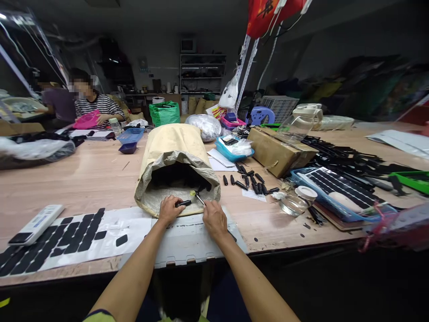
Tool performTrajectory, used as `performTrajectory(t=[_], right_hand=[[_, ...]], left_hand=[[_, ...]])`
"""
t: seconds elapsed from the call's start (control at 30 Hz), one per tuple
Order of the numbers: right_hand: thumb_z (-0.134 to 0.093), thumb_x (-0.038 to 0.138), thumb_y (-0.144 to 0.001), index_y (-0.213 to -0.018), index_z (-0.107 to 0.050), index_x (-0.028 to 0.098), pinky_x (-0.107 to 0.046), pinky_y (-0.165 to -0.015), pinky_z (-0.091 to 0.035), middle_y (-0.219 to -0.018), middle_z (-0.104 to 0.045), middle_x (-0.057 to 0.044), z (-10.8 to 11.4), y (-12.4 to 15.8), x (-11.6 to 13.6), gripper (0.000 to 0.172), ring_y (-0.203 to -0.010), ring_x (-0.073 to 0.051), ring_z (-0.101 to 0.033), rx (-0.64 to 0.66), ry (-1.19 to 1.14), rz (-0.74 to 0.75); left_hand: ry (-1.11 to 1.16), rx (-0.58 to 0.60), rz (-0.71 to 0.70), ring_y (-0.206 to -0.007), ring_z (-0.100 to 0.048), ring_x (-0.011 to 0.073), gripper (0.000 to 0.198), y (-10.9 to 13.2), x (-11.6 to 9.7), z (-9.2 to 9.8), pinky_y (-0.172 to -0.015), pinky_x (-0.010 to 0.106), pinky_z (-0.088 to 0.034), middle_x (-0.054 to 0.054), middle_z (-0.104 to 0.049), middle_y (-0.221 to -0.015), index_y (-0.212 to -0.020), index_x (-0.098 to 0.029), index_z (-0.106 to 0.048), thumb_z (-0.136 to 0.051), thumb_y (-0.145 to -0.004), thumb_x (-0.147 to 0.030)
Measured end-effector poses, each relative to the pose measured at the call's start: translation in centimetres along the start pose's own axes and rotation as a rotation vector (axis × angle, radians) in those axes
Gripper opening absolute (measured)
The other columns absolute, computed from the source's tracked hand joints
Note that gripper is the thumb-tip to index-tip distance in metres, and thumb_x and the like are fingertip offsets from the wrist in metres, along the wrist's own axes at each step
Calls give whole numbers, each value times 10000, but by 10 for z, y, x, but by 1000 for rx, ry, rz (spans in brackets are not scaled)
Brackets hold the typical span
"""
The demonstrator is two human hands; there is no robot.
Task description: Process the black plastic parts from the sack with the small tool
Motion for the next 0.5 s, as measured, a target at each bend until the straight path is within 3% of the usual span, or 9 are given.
performTrajectory(t=[0.2, 0.5], right_hand=[[-374, 240, -957, -1147, -651, 215, -244, -790, -432, -1004, -649, -53, 14, 12, 19, 337, -897, -160, -582, -48, -263, 67], [-399, 220, -951, -1083, -674, 220, -222, -739, -415, -995, -652, -42, 6, 19, 21, 305, -853, -142, -588, 38, -192, -11]], left_hand=[[53, 15, 38, -946, -554, 209, 181, 2, 1, 1, -860, 332, -387, 10, -680, -934, -951, -258, -743, -689, -790, -321], [57, 16, 42, -965, -556, 215, 181, 1, 2, 0, -880, 345, -395, 12, -681, -942, -951, -268, -749, -694, -787, -321]])
Point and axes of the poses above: each hand's wrist, its own y-axis away from the middle knuckle, its own z-axis out of the back of the hand, x = y × z, the point moved 9 cm from there along -y, towards the middle knuckle
